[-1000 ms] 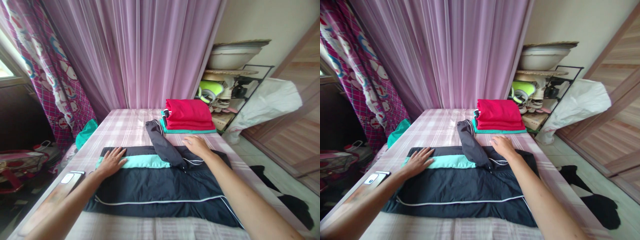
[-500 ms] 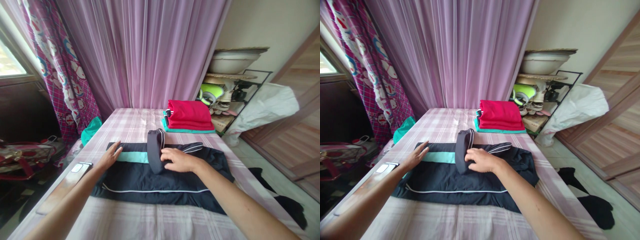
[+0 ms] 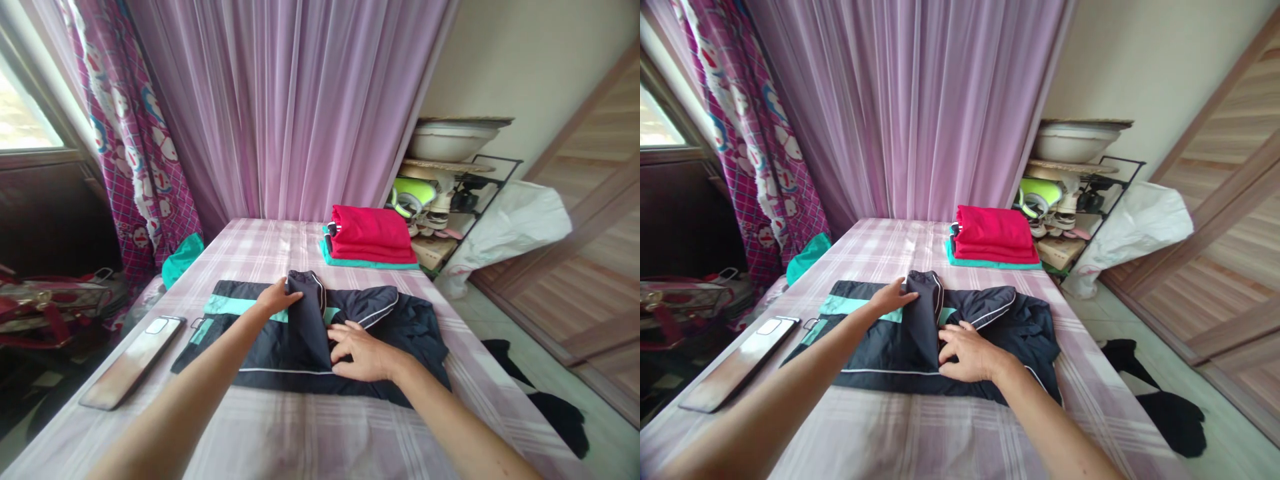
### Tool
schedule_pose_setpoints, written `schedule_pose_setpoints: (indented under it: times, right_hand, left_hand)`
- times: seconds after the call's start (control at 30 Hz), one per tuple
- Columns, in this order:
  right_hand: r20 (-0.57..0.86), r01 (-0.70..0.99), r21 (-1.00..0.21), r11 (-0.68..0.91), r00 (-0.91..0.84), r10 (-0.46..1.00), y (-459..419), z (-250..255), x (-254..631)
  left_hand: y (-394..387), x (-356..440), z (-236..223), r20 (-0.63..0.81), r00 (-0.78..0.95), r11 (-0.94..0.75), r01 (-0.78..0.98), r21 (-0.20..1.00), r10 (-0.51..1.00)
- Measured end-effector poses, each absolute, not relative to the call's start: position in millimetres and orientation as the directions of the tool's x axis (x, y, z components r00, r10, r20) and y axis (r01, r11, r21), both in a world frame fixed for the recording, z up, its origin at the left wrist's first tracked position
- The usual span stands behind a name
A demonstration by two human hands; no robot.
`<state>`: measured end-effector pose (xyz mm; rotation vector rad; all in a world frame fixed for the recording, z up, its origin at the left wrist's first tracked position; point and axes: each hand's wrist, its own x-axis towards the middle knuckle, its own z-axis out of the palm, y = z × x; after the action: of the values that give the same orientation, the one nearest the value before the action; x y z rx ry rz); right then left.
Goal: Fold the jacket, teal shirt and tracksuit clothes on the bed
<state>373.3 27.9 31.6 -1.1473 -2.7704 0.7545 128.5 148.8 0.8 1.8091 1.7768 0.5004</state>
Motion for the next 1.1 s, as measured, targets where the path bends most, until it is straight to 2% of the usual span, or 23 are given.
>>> schedule_pose_setpoints:
  times: [0.13,0.23,0.3,0.37,0.43,0.53,0.6,0.67,0.7,0.77,0.83,0.87,0.97,1.1]
  right_hand:
    - [-0.043,0.686,-0.497,0.531,-0.631,0.775,26.1,23.0,395.5]
    - [0.051,0.776,-0.427,0.464,-0.491,0.87,34.4,15.8,421.8]
    - [0.064,0.845,-0.353,0.402,-0.407,0.911,40.6,9.3,439.3]
    - [0.06,0.877,-0.298,0.376,-0.376,0.925,45.1,1.7,452.6]
    - [0.075,0.887,-0.259,0.383,-0.376,0.923,47.6,-5.0,459.8]
    - [0.109,0.899,-0.222,0.376,-0.361,0.926,49.0,-10.4,461.2]
    - [0.114,0.906,-0.221,0.362,-0.345,0.932,49.8,-10.5,460.0]
    - [0.096,0.901,-0.245,0.359,-0.346,0.933,51.1,-9.0,459.8]
    - [0.086,0.894,-0.263,0.364,-0.354,0.931,51.8,-8.1,460.4]
    - [0.074,0.876,-0.299,0.379,-0.375,0.924,53.5,-6.8,462.5]
    - [0.078,0.864,-0.317,0.39,-0.386,0.919,54.8,-6.3,465.0]
    - [0.084,0.864,-0.315,0.392,-0.386,0.919,55.1,-6.3,466.1]
    - [0.117,0.872,-0.28,0.4,-0.383,0.916,53.5,-6.4,468.7]
    - [0.179,0.871,-0.226,0.435,-0.402,0.898,47.5,-8.2,472.4]
  left_hand:
    - [154.8,141.7,-1.7,-0.034,-0.008,0.03,0.706,0.708,0.999]
    - [146.8,119.1,2.6,0.095,-0.021,-0.066,0.574,0.816,0.995]
    - [133.1,89.0,6.6,0.155,0.025,-0.143,0.555,0.819,0.988]
    - [112.3,53.4,10.6,0.159,0.061,-0.161,0.637,0.754,0.985]
    - [86.6,20.4,15.1,0.085,0.092,-0.125,0.759,0.639,0.992]
    - [48.1,-12.0,26.8,-0.14,0.151,-0.068,0.881,0.468,0.979]
    - [29.8,-20.2,39.6,-0.327,0.117,0.006,0.935,0.354,0.938]
    - [21.5,-19.3,54.7,-0.405,0.051,0.044,0.974,0.221,0.913]
    - [21.5,-16.1,61.8,-0.372,0.02,0.042,0.987,0.157,0.928]
    - [28.6,-5.5,72.0,-0.197,0.012,0.0,0.998,0.061,0.98]
    - [42.7,8.2,74.1,-0.022,0.097,-0.096,0.995,0.02,0.995]
    - [51.1,15.0,71.7,0.017,0.17,-0.17,0.985,0.014,0.985]
    - [75.2,29.5,55.9,-0.056,0.353,-0.355,0.935,-0.014,0.934]
    - [90.2,29.0,38.3,-0.23,0.381,-0.408,0.909,-0.086,0.896]
